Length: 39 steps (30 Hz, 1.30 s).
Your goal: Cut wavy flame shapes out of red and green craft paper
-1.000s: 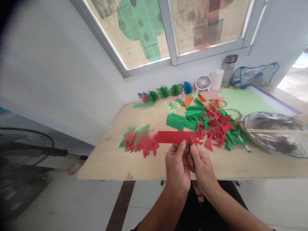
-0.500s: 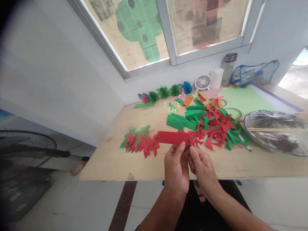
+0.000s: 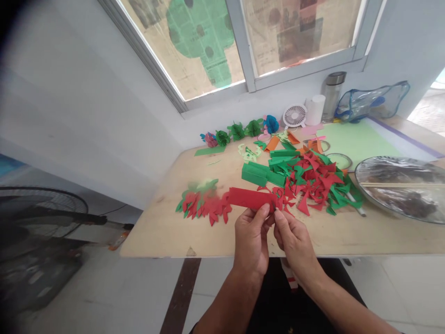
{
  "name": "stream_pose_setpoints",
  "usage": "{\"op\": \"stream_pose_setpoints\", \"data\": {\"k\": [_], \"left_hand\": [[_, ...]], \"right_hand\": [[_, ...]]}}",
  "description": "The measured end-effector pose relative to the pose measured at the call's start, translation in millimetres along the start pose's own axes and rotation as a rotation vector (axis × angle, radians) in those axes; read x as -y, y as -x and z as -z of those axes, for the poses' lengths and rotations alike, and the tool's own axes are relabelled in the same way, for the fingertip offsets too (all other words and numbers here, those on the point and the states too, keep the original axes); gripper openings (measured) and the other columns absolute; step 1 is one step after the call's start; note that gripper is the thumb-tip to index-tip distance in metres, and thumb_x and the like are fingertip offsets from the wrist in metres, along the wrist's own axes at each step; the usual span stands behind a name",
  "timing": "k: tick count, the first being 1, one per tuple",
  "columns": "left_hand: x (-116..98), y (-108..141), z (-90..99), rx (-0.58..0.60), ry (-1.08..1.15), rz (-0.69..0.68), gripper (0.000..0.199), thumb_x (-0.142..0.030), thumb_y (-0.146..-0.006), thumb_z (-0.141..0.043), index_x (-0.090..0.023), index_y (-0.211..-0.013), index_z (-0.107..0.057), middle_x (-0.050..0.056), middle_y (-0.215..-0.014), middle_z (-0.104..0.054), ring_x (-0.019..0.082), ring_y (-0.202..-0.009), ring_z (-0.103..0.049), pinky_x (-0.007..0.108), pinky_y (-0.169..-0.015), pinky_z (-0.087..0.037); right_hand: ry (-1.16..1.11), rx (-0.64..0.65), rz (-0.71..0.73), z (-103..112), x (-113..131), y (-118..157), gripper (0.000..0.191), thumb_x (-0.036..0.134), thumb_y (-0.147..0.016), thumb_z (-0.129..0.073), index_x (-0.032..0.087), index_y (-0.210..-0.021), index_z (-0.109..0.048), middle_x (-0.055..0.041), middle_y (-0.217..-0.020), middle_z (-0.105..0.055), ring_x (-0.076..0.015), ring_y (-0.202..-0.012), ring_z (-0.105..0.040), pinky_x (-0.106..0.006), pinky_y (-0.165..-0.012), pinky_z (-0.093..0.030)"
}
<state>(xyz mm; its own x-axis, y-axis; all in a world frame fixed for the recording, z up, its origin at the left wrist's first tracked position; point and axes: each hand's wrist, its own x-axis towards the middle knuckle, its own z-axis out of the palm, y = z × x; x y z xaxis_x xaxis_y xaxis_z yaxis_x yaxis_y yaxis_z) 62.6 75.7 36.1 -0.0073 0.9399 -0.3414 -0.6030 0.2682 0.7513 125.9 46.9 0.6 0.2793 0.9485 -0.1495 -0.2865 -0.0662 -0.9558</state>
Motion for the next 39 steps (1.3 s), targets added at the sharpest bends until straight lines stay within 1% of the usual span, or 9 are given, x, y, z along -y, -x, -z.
{"op": "stream_pose_setpoints", "data": {"k": [6,13,20,24,28,33,39], "left_hand": [[-2.7,0.0,0.2,0.002,-0.009,0.006,0.018,-0.024,-0.059,-0.075,-0.011,-0.069,-0.067,0.005,-0.069,-0.067,0.014,-0.063,-0.063,0.029,-0.070,-0.052],[-2.7,0.6,1.7,-0.011,0.002,0.011,0.017,-0.021,-0.059,-0.075,-0.011,-0.068,-0.067,0.004,-0.068,-0.067,0.011,-0.060,-0.061,0.025,-0.066,-0.051],[-2.8,1.1,2.8,-0.023,-0.041,0.024,0.016,-0.021,-0.057,-0.075,-0.011,-0.068,-0.069,0.007,-0.072,-0.069,0.013,-0.063,-0.063,0.027,-0.069,-0.052],[-3.7,1.8,3.1,-0.006,-0.049,0.031,0.014,-0.019,-0.058,-0.073,-0.011,-0.069,-0.069,0.007,-0.072,-0.069,0.014,-0.064,-0.063,0.028,-0.071,-0.052],[-4.2,2.8,4.6,-0.005,-0.042,0.041,0.014,-0.018,-0.058,-0.073,-0.011,-0.068,-0.069,0.006,-0.070,-0.068,0.012,-0.062,-0.061,0.026,-0.067,-0.051],[-4.5,2.9,7.5,0.007,-0.045,0.029,0.016,-0.021,-0.057,-0.075,-0.011,-0.068,-0.068,0.005,-0.069,-0.067,0.012,-0.062,-0.060,0.025,-0.064,-0.049],[-5.1,1.4,7.8,0.020,-0.071,0.000,0.015,-0.023,-0.062,-0.072,-0.010,-0.067,-0.065,0.003,-0.062,-0.062,0.010,-0.054,-0.053,0.023,-0.056,-0.043]], "right_hand": [[0.001,0.010,-0.010,-0.1,1.1,-0.3,0.045,0.054,-0.084,-0.054,0.021,-0.057,-0.040,0.0080,-0.045,-0.030,-0.0074,-0.040,-0.022,-0.022,-0.037,-0.016],[0.047,0.003,-0.013,-0.2,-1.8,2.0,0.047,0.054,-0.085,-0.051,0.020,-0.055,-0.040,0.0072,-0.044,-0.031,-0.0074,-0.040,-0.023,-0.023,-0.037,-0.017],[0.016,0.017,-0.016,1.3,1.1,1.8,0.045,0.052,-0.086,-0.052,0.020,-0.056,-0.040,0.0070,-0.045,-0.032,-0.0077,-0.041,-0.024,-0.022,-0.038,-0.018],[0.025,0.012,-0.022,1.6,2.9,1.9,0.046,0.053,-0.085,-0.052,0.020,-0.055,-0.040,0.0072,-0.045,-0.032,-0.0074,-0.041,-0.023,-0.022,-0.037,-0.018],[0.038,0.012,-0.022,1.2,3.0,2.3,0.047,0.055,-0.084,-0.052,0.020,-0.054,-0.040,0.0072,-0.045,-0.031,-0.0072,-0.041,-0.022,-0.022,-0.037,-0.017],[0.038,0.011,-0.044,1.5,0.3,4.1,0.046,0.055,-0.084,-0.052,0.020,-0.057,-0.040,0.0081,-0.045,-0.029,-0.0068,-0.040,-0.021,-0.022,-0.037,-0.016],[0.045,0.025,-0.063,3.8,-3.5,4.9,0.044,0.056,-0.084,-0.051,0.020,-0.061,-0.044,0.0088,-0.044,-0.028,-0.0065,-0.040,-0.020,-0.022,-0.038,-0.014]]}}
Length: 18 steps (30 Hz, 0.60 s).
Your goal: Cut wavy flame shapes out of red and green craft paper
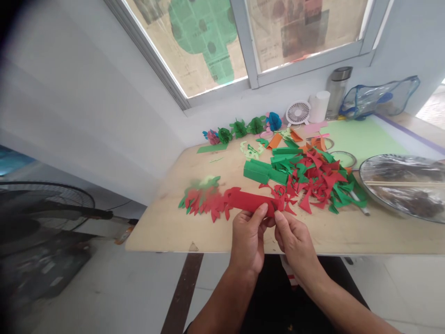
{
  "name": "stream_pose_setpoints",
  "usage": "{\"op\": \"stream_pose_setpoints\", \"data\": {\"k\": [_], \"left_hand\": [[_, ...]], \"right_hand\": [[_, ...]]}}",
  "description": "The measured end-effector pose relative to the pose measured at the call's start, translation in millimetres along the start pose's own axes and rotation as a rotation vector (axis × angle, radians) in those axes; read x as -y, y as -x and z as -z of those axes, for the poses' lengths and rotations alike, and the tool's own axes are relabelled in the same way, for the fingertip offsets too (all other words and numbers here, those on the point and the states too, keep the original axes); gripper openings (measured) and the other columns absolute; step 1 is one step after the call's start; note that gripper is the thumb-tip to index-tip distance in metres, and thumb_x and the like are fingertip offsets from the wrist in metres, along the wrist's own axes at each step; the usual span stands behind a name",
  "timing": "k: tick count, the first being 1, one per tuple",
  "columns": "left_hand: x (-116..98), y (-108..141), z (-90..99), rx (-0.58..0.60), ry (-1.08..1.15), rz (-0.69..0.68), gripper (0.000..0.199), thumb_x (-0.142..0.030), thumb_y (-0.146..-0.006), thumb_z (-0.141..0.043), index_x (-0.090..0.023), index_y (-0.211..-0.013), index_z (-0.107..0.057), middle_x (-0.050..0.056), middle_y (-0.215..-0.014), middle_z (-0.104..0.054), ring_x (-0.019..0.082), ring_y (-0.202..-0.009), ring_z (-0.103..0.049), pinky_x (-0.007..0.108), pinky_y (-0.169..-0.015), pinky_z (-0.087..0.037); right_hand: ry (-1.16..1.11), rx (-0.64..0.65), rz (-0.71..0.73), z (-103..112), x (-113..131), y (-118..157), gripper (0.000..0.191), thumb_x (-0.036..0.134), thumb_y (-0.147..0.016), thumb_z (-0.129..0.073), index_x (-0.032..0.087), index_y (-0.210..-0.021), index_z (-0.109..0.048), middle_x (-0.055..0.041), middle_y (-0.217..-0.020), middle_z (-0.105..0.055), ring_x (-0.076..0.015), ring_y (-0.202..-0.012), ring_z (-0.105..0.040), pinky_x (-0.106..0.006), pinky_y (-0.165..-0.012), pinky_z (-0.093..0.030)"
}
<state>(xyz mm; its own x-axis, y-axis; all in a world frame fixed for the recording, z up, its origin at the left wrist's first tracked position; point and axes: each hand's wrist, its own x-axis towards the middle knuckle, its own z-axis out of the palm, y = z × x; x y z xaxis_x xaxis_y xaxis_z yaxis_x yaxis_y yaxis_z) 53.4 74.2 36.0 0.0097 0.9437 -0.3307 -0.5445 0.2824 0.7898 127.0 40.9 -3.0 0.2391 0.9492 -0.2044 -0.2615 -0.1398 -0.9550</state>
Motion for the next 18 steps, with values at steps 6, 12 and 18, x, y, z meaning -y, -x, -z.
{"op": "stream_pose_setpoints", "data": {"k": [6,12,18], "left_hand": [[-7.1,-5.6,3.9,0.105,-0.087,0.002,0.014,-0.023,-0.065,-0.069,-0.010,-0.062,-0.063,0.001,-0.057,-0.058,0.008,-0.051,-0.048,0.023,-0.054,-0.041],[-14.7,-11.9,10.1,0.159,-0.151,0.018,0.014,-0.023,-0.064,-0.070,-0.010,-0.062,-0.064,0.000,-0.054,-0.057,0.008,-0.049,-0.048,0.025,-0.060,-0.044],[-16.4,-14.4,11.6,0.181,-0.169,0.035,0.012,-0.022,-0.065,-0.068,-0.010,-0.064,-0.065,0.000,-0.056,-0.059,0.008,-0.049,-0.049,0.025,-0.059,-0.044]], "right_hand": [[-0.003,0.038,-0.042,3.6,1.4,-1.4,0.040,0.054,-0.085,-0.051,0.018,-0.067,-0.050,0.0089,-0.046,-0.029,-0.0070,-0.042,-0.020,-0.021,-0.039,-0.014],[0.021,0.064,-0.041,4.1,4.2,-2.7,0.040,0.053,-0.086,-0.051,0.018,-0.067,-0.051,0.0083,-0.047,-0.030,-0.0070,-0.043,-0.022,-0.021,-0.039,-0.015],[0.024,0.056,-0.047,2.4,2.8,-3.1,0.040,0.054,-0.086,-0.050,0.018,-0.069,-0.053,0.0088,-0.045,-0.029,-0.0065,-0.041,-0.021,-0.021,-0.038,-0.014]]}}
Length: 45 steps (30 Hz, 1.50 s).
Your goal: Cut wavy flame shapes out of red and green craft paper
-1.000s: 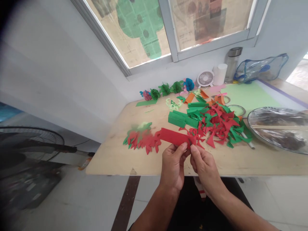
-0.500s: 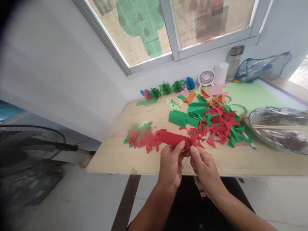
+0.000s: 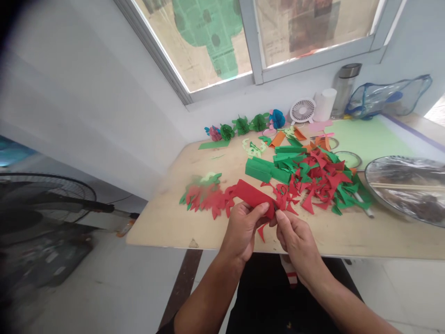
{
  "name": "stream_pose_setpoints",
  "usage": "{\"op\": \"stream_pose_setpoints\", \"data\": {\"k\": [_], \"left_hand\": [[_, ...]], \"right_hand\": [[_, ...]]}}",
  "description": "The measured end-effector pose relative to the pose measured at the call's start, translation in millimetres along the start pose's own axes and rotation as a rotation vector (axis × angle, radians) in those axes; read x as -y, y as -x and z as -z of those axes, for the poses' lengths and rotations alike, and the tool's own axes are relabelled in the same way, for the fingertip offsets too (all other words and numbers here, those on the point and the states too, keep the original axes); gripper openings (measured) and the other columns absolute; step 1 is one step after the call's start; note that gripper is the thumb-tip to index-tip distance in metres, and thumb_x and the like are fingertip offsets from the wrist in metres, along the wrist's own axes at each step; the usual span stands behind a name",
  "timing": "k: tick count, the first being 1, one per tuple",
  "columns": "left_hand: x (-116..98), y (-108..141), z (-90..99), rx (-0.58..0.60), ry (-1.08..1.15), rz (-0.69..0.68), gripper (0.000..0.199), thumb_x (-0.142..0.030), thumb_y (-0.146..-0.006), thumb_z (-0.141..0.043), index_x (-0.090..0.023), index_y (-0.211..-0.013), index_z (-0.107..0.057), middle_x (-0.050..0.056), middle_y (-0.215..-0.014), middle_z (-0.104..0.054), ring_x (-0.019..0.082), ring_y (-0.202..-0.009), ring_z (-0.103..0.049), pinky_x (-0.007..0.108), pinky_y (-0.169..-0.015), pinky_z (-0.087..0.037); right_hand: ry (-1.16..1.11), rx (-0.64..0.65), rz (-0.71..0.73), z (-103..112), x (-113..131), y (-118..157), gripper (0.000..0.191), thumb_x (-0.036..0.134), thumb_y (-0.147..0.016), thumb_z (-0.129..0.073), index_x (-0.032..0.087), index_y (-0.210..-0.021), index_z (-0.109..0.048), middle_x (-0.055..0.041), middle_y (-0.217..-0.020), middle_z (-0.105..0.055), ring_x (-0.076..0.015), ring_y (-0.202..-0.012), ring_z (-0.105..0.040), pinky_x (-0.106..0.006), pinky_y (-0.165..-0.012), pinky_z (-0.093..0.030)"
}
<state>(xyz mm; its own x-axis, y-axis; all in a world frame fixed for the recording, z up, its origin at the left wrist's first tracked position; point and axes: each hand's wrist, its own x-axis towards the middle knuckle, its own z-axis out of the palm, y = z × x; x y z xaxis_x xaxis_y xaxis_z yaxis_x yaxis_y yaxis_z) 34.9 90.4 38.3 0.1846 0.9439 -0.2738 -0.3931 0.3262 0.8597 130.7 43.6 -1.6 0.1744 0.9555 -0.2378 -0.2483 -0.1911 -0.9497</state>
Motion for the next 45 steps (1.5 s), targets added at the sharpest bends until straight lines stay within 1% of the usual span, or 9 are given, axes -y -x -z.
{"op": "stream_pose_setpoints", "data": {"k": [4,9,21,26,30,33,37,41,45], "left_hand": [[0.1,-1.4,3.3,0.017,-0.016,0.010,0.013,-0.023,-0.065,-0.069,-0.010,-0.063,-0.065,0.000,-0.055,-0.059,0.008,-0.050,-0.049,0.027,-0.063,-0.046],[-1.8,-6.0,9.7,0.055,-0.069,0.038,0.014,-0.023,-0.062,-0.070,-0.010,-0.067,-0.067,0.002,-0.061,-0.062,0.011,-0.057,-0.054,0.030,-0.069,-0.048],[-6.6,-12.7,14.0,0.114,-0.132,0.079,0.017,-0.022,-0.060,-0.070,-0.009,-0.070,-0.067,0.004,-0.064,-0.063,0.012,-0.060,-0.056,0.029,-0.066,-0.046],[-9.4,-14.8,16.2,0.169,-0.147,0.092,0.021,-0.024,-0.059,-0.072,-0.009,-0.073,-0.068,0.004,-0.066,-0.063,0.012,-0.061,-0.055,0.029,-0.066,-0.046],[-13.7,-16.1,16.8,0.201,-0.157,0.101,0.021,-0.023,-0.057,-0.073,-0.009,-0.071,-0.068,0.005,-0.068,-0.064,0.012,-0.061,-0.056,0.030,-0.067,-0.047],[-15.9,-17.2,17.2,0.226,-0.164,0.113,0.018,-0.023,-0.058,-0.073,-0.009,-0.068,-0.067,0.005,-0.067,-0.063,0.012,-0.059,-0.055,0.030,-0.066,-0.046],[-15.0,-18.2,18.5,0.212,-0.179,0.123,0.020,-0.024,-0.058,-0.073,-0.010,-0.071,-0.069,0.006,-0.068,-0.065,0.012,-0.059,-0.056,0.030,-0.065,-0.046],[-9.6,-17.7,19.2,0.150,-0.175,0.109,0.024,-0.027,-0.060,-0.073,-0.010,-0.076,-0.070,0.006,-0.069,-0.065,0.013,-0.061,-0.057,0.030,-0.067,-0.047],[-5.1,-16.1,18.4,0.123,-0.163,0.099,0.022,-0.027,-0.061,-0.071,-0.010,-0.073,-0.069,0.005,-0.067,-0.064,0.012,-0.059,-0.055,0.030,-0.066,-0.046]], "right_hand": [[0.004,-0.014,-0.007,-0.9,-2.8,-0.9,0.041,0.054,-0.086,-0.050,0.018,-0.068,-0.052,0.0090,-0.044,-0.028,-0.0063,-0.040,-0.020,-0.021,-0.038,-0.014],[0.013,0.009,-0.015,0.7,-2.8,-1.1,0.040,0.054,-0.087,-0.049,0.018,-0.070,-0.053,0.0090,-0.045,-0.029,-0.0062,-0.041,-0.020,-0.021,-0.038,-0.013],[0.014,0.011,-0.027,2.0,-2.8,-1.8,0.040,0.054,-0.087,-0.049,0.018,-0.070,-0.054,0.0089,-0.044,-0.029,-0.0062,-0.040,-0.020,-0.021,-0.037,-0.014],[0.004,0.023,-0.023,1.1,-1.2,-3.3,0.039,0.052,-0.088,-0.048,0.018,-0.069,-0.052,0.0086,-0.046,-0.030,-0.0066,-0.041,-0.021,-0.021,-0.037,-0.015],[0.026,0.037,-0.018,1.5,3.6,-4.0,0.040,0.053,-0.087,-0.049,0.019,-0.066,-0.048,0.0085,-0.047,-0.029,-0.0069,-0.042,-0.021,-0.021,-0.038,-0.015],[0.058,0.037,-0.015,2.7,5.3,-3.1,0.040,0.054,-0.087,-0.048,0.019,-0.068,-0.051,0.0087,-0.046,-0.029,-0.0073,-0.041,-0.021,-0.020,-0.037,-0.015],[0.050,0.030,-0.035,3.6,3.2,-3.0,0.040,0.055,-0.086,-0.049,0.019,-0.070,-0.052,0.0093,-0.045,-0.027,-0.0072,-0.040,-0.019,-0.020,-0.037,-0.014],[0.054,0.033,-0.046,2.4,1.0,-4.8,0.041,0.056,-0.085,-0.048,0.018,-0.071,-0.053,0.0096,-0.045,-0.026,-0.0068,-0.040,-0.018,-0.019,-0.037,-0.014],[0.050,0.024,-0.050,1.6,0.8,-4.7,0.041,0.055,-0.085,-0.049,0.018,-0.071,-0.054,0.0090,-0.045,-0.029,-0.0065,-0.039,-0.021,-0.019,-0.036,-0.015]]}}
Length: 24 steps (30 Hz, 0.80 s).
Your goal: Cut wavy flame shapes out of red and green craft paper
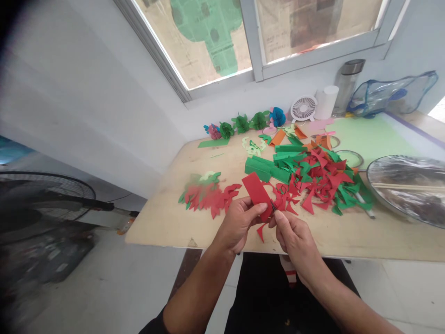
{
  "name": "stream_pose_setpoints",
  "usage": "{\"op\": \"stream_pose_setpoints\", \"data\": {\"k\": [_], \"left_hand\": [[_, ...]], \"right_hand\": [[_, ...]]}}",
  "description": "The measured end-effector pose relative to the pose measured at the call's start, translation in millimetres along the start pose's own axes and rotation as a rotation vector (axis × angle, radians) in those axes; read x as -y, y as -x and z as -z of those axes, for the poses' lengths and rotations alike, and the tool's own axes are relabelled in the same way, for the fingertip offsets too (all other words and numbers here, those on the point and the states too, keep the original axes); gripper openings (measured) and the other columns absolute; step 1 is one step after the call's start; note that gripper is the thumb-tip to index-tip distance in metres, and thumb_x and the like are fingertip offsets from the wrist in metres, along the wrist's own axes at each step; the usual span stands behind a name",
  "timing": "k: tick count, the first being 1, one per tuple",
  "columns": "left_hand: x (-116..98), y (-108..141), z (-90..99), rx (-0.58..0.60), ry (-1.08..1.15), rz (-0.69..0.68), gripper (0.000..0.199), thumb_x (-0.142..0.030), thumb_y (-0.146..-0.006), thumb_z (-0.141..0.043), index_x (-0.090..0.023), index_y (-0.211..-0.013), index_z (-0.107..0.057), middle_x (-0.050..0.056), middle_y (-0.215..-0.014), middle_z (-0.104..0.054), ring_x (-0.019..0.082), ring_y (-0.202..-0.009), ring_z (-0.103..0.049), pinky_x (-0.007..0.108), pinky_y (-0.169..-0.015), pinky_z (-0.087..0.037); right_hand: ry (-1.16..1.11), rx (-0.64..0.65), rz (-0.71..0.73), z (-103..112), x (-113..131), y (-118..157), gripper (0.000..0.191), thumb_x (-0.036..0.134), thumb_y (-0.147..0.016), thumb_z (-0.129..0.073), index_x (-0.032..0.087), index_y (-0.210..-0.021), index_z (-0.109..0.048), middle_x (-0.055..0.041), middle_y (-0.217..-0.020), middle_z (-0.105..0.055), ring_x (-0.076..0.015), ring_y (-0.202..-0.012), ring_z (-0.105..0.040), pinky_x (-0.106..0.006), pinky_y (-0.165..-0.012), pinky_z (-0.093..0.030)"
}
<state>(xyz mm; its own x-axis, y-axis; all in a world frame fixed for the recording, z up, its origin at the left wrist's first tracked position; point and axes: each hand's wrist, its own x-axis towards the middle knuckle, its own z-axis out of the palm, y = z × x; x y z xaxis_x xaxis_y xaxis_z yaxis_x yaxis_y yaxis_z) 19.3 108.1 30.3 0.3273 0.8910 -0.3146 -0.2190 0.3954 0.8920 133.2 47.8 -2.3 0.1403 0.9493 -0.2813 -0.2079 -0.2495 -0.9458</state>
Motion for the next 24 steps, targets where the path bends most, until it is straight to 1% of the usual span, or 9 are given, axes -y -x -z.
{"op": "stream_pose_setpoints", "data": {"k": [3,7,12,17,24], "left_hand": [[0.2,1.5,-1.6,0.015,-0.016,-0.015,0.018,-0.026,-0.062,-0.070,-0.011,-0.069,-0.067,0.004,-0.064,-0.063,0.012,-0.059,-0.054,0.029,-0.066,-0.045],[-1.6,3.1,-3.0,0.041,-0.024,-0.028,0.016,-0.026,-0.064,-0.068,-0.011,-0.068,-0.067,0.002,-0.060,-0.060,0.011,-0.058,-0.053,0.029,-0.066,-0.045],[-2.6,3.5,-3.4,0.027,-0.033,-0.018,0.016,-0.026,-0.062,-0.069,-0.011,-0.068,-0.067,0.003,-0.060,-0.060,0.012,-0.058,-0.053,0.029,-0.066,-0.045],[-1.2,3.0,-4.1,0.015,-0.023,-0.026,0.015,-0.025,-0.062,-0.068,-0.011,-0.068,-0.067,0.002,-0.059,-0.060,0.010,-0.054,-0.051,0.030,-0.065,-0.046],[-1.8,4.3,-6.1,0.036,-0.024,-0.038,0.014,-0.025,-0.063,-0.067,-0.011,-0.066,-0.066,0.002,-0.058,-0.060,0.010,-0.053,-0.050,0.029,-0.063,-0.046]], "right_hand": [[-0.010,0.000,0.013,-0.1,1.0,1.1,0.040,0.055,-0.086,-0.048,0.018,-0.070,-0.053,0.0090,-0.045,-0.029,-0.0066,-0.039,-0.021,-0.020,-0.036,-0.016],[-0.017,0.001,0.023,-0.3,2.8,1.8,0.040,0.054,-0.086,-0.048,0.019,-0.067,-0.049,0.0087,-0.046,-0.029,-0.0069,-0.040,-0.020,-0.020,-0.037,-0.016],[0.006,0.001,0.029,0.6,2.0,1.5,0.041,0.054,-0.087,-0.047,0.020,-0.065,-0.046,0.0084,-0.045,-0.029,-0.0073,-0.040,-0.020,-0.021,-0.037,-0.015],[0.013,0.003,0.043,1.0,1.0,2.9,0.041,0.053,-0.087,-0.047,0.020,-0.063,-0.043,0.0075,-0.047,-0.030,-0.0080,-0.041,-0.022,-0.022,-0.038,-0.016],[0.012,-0.008,0.054,-1.5,4.2,3.4,0.043,0.054,-0.086,-0.048,0.021,-0.060,-0.040,0.0074,-0.047,-0.030,-0.0080,-0.042,-0.022,-0.022,-0.038,-0.016]]}}
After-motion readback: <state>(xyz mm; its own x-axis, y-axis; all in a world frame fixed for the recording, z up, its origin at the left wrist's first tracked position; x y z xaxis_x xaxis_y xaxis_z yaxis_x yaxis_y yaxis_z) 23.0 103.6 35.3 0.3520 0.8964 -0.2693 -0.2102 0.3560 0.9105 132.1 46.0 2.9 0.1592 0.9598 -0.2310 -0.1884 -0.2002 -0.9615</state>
